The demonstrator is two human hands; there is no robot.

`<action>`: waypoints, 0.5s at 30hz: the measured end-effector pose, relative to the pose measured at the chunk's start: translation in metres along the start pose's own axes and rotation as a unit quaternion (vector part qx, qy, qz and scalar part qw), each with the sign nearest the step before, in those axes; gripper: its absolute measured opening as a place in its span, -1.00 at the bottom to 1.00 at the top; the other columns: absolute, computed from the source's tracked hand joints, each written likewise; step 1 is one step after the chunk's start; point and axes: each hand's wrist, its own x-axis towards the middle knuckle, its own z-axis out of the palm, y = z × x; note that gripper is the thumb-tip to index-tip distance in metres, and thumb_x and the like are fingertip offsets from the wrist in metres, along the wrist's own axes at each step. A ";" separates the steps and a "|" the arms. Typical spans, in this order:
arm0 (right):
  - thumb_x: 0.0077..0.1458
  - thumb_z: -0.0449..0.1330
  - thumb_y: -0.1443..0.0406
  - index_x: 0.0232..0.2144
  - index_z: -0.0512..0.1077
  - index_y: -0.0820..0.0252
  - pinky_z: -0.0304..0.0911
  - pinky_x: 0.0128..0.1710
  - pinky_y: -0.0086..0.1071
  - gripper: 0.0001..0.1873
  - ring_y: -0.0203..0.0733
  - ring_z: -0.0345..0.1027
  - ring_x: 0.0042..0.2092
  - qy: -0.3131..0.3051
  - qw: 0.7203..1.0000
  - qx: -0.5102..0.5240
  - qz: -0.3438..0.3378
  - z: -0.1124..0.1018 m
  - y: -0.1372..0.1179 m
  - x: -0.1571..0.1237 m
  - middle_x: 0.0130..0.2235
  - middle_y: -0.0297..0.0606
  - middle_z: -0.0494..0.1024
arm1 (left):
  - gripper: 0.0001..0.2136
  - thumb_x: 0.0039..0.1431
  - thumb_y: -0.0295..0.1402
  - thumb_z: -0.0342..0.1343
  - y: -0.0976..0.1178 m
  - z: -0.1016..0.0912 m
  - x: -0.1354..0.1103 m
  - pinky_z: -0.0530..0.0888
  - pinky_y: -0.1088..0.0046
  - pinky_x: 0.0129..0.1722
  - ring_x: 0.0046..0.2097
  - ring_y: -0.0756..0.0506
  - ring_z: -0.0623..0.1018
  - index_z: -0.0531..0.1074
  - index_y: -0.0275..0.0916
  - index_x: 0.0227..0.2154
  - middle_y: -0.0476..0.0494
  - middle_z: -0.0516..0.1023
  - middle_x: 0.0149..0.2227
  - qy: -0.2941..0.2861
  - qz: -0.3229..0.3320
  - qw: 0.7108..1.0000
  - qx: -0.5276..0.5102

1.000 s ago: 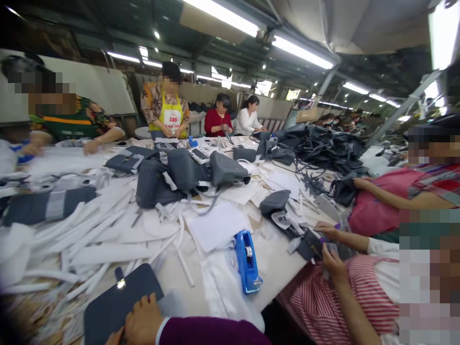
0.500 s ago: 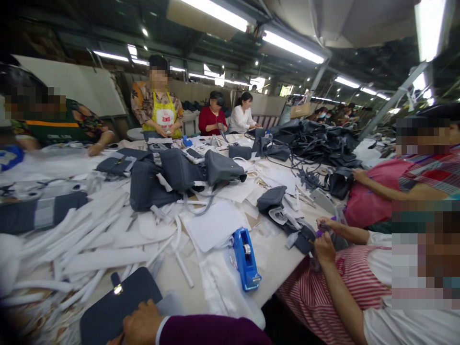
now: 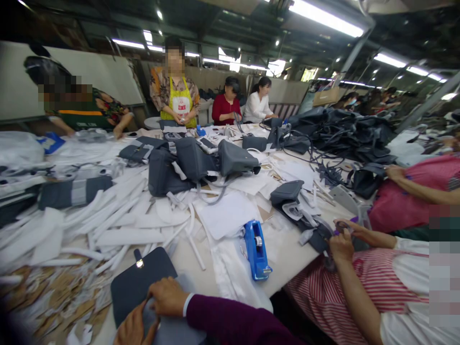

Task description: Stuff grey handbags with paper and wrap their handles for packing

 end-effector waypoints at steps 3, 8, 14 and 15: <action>0.04 0.21 0.36 -0.28 0.41 0.16 0.18 -0.13 -0.41 -0.86 -0.21 0.32 -0.09 0.082 0.996 0.034 0.014 -0.009 0.008 -0.011 -0.18 -0.28 0.50 | -0.46 0.16 -0.10 -0.19 0.005 -0.003 -0.002 0.25 0.07 0.07 0.03 -0.29 0.36 0.26 -0.36 0.09 -0.31 0.39 0.02 0.003 -0.006 1.000 -0.003; 0.08 0.07 0.49 -0.43 0.38 0.18 0.14 -0.26 -0.47 -0.84 -0.29 0.36 -0.25 0.180 0.961 0.027 0.207 -0.034 0.042 -0.032 -0.35 -0.34 0.49 | -0.50 0.19 -0.15 -0.18 0.012 -0.010 -0.004 0.19 0.07 0.11 0.07 -0.28 0.32 0.25 -0.34 0.11 -0.30 0.36 0.06 -0.007 -0.013 1.000 -0.006; 0.20 0.04 0.32 -0.38 0.31 0.19 0.10 -0.32 -0.40 -0.89 -0.19 0.34 -0.31 0.191 0.933 -0.022 0.304 -0.051 0.088 -0.055 -0.34 -0.22 0.46 | -0.52 0.19 -0.23 -0.13 0.020 -0.019 -0.009 0.15 0.07 0.14 0.10 -0.26 0.27 0.22 -0.34 0.13 -0.30 0.34 0.07 -0.021 -0.019 0.999 -0.017; 0.18 0.06 0.29 -0.35 0.31 0.19 0.10 -0.31 -0.39 -0.91 -0.18 0.34 -0.28 0.189 0.932 -0.030 0.308 -0.051 0.091 -0.056 -0.30 -0.21 0.45 | -0.52 0.19 -0.24 -0.12 0.021 -0.021 -0.009 0.14 0.07 0.14 0.10 -0.26 0.27 0.21 -0.34 0.14 -0.31 0.34 0.07 -0.023 -0.020 0.999 -0.018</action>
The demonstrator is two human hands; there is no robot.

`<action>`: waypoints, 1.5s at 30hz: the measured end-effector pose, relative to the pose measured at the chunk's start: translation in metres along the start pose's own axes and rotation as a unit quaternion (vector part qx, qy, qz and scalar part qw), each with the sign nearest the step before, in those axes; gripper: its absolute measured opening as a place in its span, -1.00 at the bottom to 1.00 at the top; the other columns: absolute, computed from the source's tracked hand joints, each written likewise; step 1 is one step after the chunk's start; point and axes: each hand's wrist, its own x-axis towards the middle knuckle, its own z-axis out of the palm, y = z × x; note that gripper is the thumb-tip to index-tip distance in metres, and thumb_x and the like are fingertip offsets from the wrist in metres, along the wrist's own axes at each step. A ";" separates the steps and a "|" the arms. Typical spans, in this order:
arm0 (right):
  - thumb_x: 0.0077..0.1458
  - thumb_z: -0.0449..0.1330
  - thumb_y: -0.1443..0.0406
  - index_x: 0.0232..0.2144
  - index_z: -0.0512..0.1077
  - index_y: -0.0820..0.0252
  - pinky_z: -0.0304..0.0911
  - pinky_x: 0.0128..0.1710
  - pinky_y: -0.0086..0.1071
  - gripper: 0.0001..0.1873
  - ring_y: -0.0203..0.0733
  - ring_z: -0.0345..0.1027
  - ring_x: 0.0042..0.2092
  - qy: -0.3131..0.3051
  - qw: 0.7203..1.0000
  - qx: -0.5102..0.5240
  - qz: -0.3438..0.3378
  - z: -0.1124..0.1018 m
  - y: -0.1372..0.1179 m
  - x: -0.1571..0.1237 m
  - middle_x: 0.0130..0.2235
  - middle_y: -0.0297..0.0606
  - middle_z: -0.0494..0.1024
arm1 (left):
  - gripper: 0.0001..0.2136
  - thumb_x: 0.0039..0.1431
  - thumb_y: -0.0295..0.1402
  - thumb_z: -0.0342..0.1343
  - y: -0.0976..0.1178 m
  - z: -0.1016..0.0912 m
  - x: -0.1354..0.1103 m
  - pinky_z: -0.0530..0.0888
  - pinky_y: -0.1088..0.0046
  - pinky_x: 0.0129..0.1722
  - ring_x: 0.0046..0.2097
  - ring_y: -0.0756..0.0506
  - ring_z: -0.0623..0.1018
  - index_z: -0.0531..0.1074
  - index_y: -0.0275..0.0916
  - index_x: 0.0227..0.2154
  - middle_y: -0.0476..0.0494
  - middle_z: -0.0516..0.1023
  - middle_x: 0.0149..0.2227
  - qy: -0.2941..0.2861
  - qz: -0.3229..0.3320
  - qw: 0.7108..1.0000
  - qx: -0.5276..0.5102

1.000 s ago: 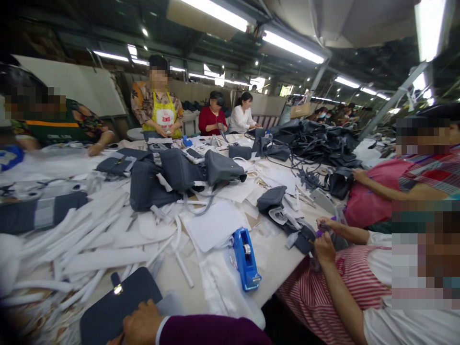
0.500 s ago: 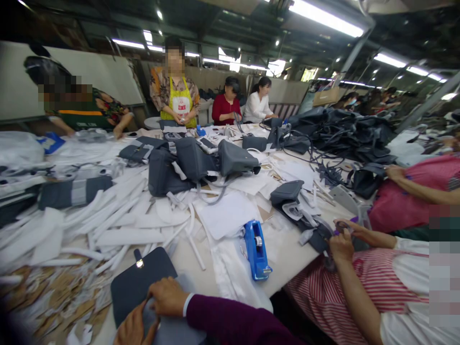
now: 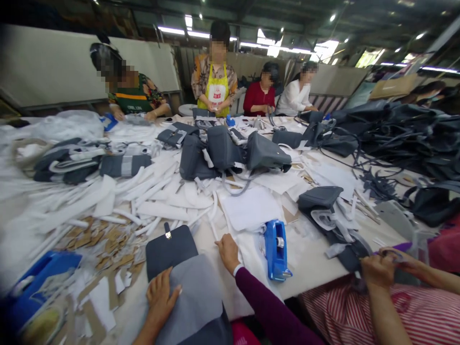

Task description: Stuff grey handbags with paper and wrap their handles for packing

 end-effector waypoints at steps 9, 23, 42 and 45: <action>0.07 0.12 0.37 -0.28 0.36 0.21 0.08 -0.32 -0.40 -0.89 -0.18 0.37 -0.25 -0.062 0.996 -0.059 0.007 0.004 -0.010 0.010 -0.25 -0.19 0.50 | -0.52 0.18 -0.29 -0.09 0.007 -0.010 -0.004 0.10 0.10 0.16 0.13 -0.26 0.23 0.19 -0.38 0.15 -0.33 0.31 0.10 -0.011 -0.006 1.000 -0.009; 0.11 0.05 0.46 -0.10 0.45 0.04 0.08 -0.25 -0.45 -0.64 -0.22 0.34 -0.19 -0.189 0.917 -0.055 -0.346 -0.005 -0.090 0.004 -0.21 -0.26 0.48 | -0.47 0.14 -0.27 0.00 0.015 -0.021 -0.014 -0.03 0.06 0.23 0.14 -0.28 0.22 0.18 -0.39 0.15 -0.34 0.31 0.09 -0.006 -0.004 0.999 -0.033; 0.09 0.23 0.20 -0.14 0.46 0.20 0.14 -0.07 -0.34 -0.71 -0.13 0.26 -0.09 -0.298 0.834 -0.072 -0.459 0.024 -0.112 -0.006 -0.16 -0.17 0.44 | -0.34 0.09 -0.26 0.01 0.016 -0.015 -0.022 -0.13 0.01 0.28 0.35 -0.31 -0.09 0.05 -0.40 0.25 -0.37 0.08 0.30 0.035 0.004 0.999 -0.017; 0.07 0.25 0.14 -0.12 0.45 0.15 0.12 -0.06 -0.28 -0.66 -0.08 0.23 -0.06 -0.290 0.846 -0.082 -0.440 0.031 -0.109 -0.011 -0.14 -0.18 0.42 | -0.34 0.09 -0.26 0.01 0.016 -0.014 -0.022 -0.12 0.03 0.29 0.34 -0.31 -0.05 0.05 -0.39 0.25 -0.34 0.16 0.27 0.040 -0.006 0.999 -0.018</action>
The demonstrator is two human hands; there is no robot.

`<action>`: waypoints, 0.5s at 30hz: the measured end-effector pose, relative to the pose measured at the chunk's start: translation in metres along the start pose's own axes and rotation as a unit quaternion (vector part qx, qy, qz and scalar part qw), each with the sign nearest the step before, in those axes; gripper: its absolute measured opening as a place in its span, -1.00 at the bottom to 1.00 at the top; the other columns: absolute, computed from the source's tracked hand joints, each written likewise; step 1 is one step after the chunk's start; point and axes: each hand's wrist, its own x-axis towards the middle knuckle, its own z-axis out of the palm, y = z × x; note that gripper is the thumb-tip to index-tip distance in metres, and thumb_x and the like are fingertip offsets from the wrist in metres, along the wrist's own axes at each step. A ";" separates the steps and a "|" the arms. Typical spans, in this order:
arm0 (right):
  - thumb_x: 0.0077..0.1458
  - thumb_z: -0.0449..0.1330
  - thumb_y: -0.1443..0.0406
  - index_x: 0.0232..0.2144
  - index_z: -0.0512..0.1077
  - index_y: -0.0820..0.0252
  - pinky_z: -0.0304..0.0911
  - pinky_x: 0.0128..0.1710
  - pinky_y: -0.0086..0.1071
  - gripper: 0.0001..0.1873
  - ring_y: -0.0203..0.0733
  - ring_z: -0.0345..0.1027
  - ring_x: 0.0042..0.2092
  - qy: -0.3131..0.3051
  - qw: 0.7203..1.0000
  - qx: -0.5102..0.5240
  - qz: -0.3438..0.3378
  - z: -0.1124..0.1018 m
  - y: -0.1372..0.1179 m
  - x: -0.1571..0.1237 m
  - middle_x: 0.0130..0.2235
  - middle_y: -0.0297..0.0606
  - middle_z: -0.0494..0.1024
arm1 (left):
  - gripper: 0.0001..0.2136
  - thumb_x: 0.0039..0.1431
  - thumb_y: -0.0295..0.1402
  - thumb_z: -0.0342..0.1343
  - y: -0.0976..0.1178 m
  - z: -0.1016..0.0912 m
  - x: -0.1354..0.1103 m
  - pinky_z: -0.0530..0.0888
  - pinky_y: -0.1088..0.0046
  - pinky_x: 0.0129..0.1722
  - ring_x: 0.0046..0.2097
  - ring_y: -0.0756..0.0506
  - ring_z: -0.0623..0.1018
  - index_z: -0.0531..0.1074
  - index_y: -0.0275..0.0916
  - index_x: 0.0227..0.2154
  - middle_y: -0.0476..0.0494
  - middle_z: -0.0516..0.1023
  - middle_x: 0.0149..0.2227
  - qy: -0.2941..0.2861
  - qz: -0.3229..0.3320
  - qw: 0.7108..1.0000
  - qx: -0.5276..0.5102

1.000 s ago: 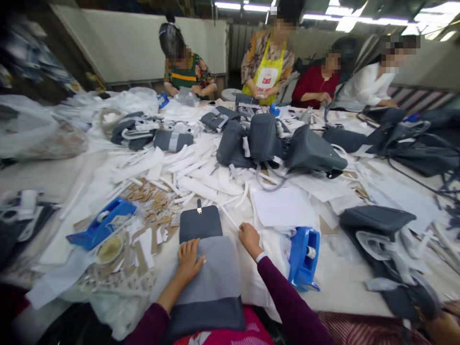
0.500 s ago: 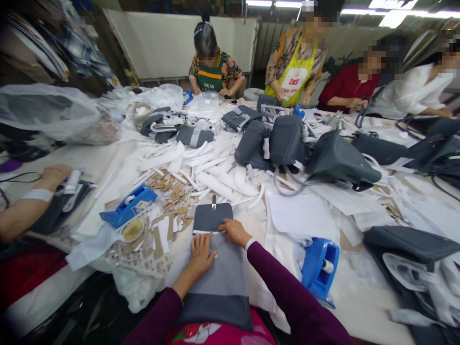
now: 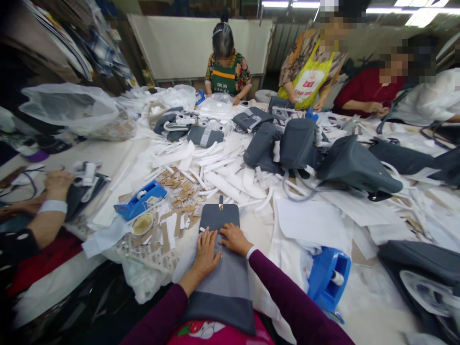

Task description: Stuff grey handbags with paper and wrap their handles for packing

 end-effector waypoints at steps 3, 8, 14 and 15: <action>0.08 0.23 0.12 -0.15 0.45 0.17 0.11 -0.09 -0.24 -0.67 -0.04 0.20 -0.05 0.009 0.999 0.001 0.038 0.009 -0.001 0.001 -0.12 -0.15 0.41 | -0.34 0.05 -0.27 0.04 0.002 -0.001 0.000 -0.08 0.01 0.28 0.30 -0.32 0.08 0.09 -0.39 0.23 -0.36 0.23 0.22 0.006 -0.012 1.000 0.003; 0.06 0.25 0.16 -0.19 0.43 0.18 0.09 -0.10 -0.22 -0.71 -0.04 0.20 -0.06 0.018 0.999 0.008 0.047 0.017 -0.002 0.001 -0.13 -0.18 0.42 | -0.35 0.04 -0.26 0.06 0.010 -0.008 0.001 -0.04 -0.02 0.27 0.21 -0.32 0.20 0.12 -0.35 0.22 -0.36 0.30 0.15 0.019 -0.032 0.999 0.007; 0.01 0.28 0.29 -0.27 0.40 0.19 0.15 -0.16 -0.37 -0.80 -0.19 0.28 -0.15 0.022 0.999 0.019 0.038 0.003 0.005 0.008 -0.22 -0.28 0.45 | -0.39 0.02 -0.26 0.07 0.012 -0.005 0.002 -0.01 -0.05 0.24 0.18 -0.35 0.20 0.18 -0.29 0.18 -0.34 0.30 0.08 0.019 -0.039 0.999 0.018; 0.02 0.26 0.33 -0.25 0.40 0.18 0.16 -0.15 -0.38 -0.81 -0.20 0.29 -0.15 0.029 0.998 0.017 0.043 -0.002 0.007 0.013 -0.21 -0.28 0.45 | -0.41 0.02 -0.26 0.07 0.012 -0.004 0.002 -0.01 -0.05 0.24 0.18 -0.35 0.20 0.20 -0.27 0.16 -0.34 0.29 0.08 0.021 -0.037 0.999 0.020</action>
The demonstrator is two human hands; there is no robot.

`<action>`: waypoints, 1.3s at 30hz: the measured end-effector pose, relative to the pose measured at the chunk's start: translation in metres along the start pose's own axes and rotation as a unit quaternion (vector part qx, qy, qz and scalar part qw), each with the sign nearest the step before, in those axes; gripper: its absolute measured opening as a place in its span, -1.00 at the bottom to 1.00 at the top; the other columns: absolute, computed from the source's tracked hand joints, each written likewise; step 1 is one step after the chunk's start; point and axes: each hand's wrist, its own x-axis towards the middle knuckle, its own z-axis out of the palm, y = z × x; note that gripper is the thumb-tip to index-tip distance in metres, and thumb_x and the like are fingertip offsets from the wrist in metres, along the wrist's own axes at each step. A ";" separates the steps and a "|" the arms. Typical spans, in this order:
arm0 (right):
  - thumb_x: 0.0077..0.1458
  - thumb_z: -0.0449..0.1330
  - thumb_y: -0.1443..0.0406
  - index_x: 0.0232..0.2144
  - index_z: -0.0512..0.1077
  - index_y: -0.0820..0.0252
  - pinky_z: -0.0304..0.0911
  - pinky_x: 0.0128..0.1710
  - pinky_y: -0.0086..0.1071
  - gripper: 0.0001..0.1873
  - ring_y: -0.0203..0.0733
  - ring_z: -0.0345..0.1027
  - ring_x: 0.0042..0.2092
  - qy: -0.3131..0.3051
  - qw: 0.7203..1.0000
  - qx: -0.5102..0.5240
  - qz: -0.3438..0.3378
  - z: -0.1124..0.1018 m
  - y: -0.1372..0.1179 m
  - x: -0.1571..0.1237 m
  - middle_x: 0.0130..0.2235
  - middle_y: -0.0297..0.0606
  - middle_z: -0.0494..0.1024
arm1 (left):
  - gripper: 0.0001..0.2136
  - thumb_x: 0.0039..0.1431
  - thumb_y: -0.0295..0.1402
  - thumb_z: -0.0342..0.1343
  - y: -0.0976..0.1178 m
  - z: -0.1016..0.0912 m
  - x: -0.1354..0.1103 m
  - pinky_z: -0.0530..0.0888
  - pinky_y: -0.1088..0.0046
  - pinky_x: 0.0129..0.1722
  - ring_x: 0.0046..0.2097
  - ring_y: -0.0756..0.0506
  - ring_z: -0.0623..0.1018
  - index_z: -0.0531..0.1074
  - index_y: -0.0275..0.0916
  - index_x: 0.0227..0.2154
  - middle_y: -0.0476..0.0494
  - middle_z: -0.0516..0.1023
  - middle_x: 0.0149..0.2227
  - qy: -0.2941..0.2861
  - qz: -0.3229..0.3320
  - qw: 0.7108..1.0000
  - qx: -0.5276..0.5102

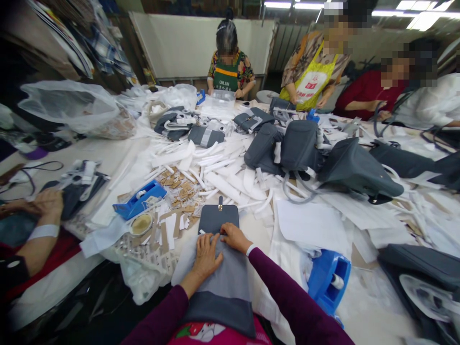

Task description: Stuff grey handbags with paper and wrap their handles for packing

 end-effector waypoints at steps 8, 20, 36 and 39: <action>0.08 0.14 0.40 0.02 0.30 0.31 0.07 0.04 -0.21 -0.59 0.01 0.19 0.09 0.065 0.989 -0.060 0.115 -0.044 -0.005 0.073 0.04 0.04 0.38 | -0.48 0.06 -0.26 0.05 -0.003 0.003 -0.001 -0.02 -0.07 0.23 0.16 -0.35 0.20 0.25 -0.26 0.12 -0.34 0.27 0.08 -0.006 0.008 1.000 -0.020; 0.10 0.17 0.26 -0.27 0.48 0.18 0.18 -0.24 -0.42 -0.84 -0.15 0.37 -0.12 -0.003 0.996 -0.084 0.022 -0.064 -0.056 0.020 -0.19 -0.18 0.52 | -0.46 0.03 -0.22 0.12 -0.007 0.007 -0.003 0.04 -0.07 0.21 0.18 -0.38 0.19 0.28 -0.22 0.11 -0.35 0.23 0.13 0.011 -0.004 1.000 -0.011; 0.18 0.11 0.24 -0.24 0.37 0.11 0.19 -0.16 -0.36 -0.89 -0.18 0.31 -0.18 0.060 0.990 0.111 -0.057 0.022 -0.043 -0.069 -0.24 -0.26 0.43 | -0.36 -0.05 -0.16 0.24 -0.038 -0.004 -0.036 0.17 -0.04 0.19 0.21 -0.35 0.26 0.25 -0.23 0.11 -0.35 0.32 0.16 -0.057 0.032 0.985 -0.157; 0.17 0.11 0.27 -0.25 0.37 0.10 0.18 -0.18 -0.40 -0.92 -0.21 0.32 -0.20 0.030 0.992 0.106 -0.065 0.010 -0.045 -0.066 -0.22 -0.30 0.42 | -0.23 -0.14 -0.17 0.29 -0.039 0.004 -0.035 0.20 -0.05 0.18 0.24 -0.39 0.21 0.16 -0.29 0.15 -0.43 0.23 0.20 -0.050 -0.011 0.982 -0.183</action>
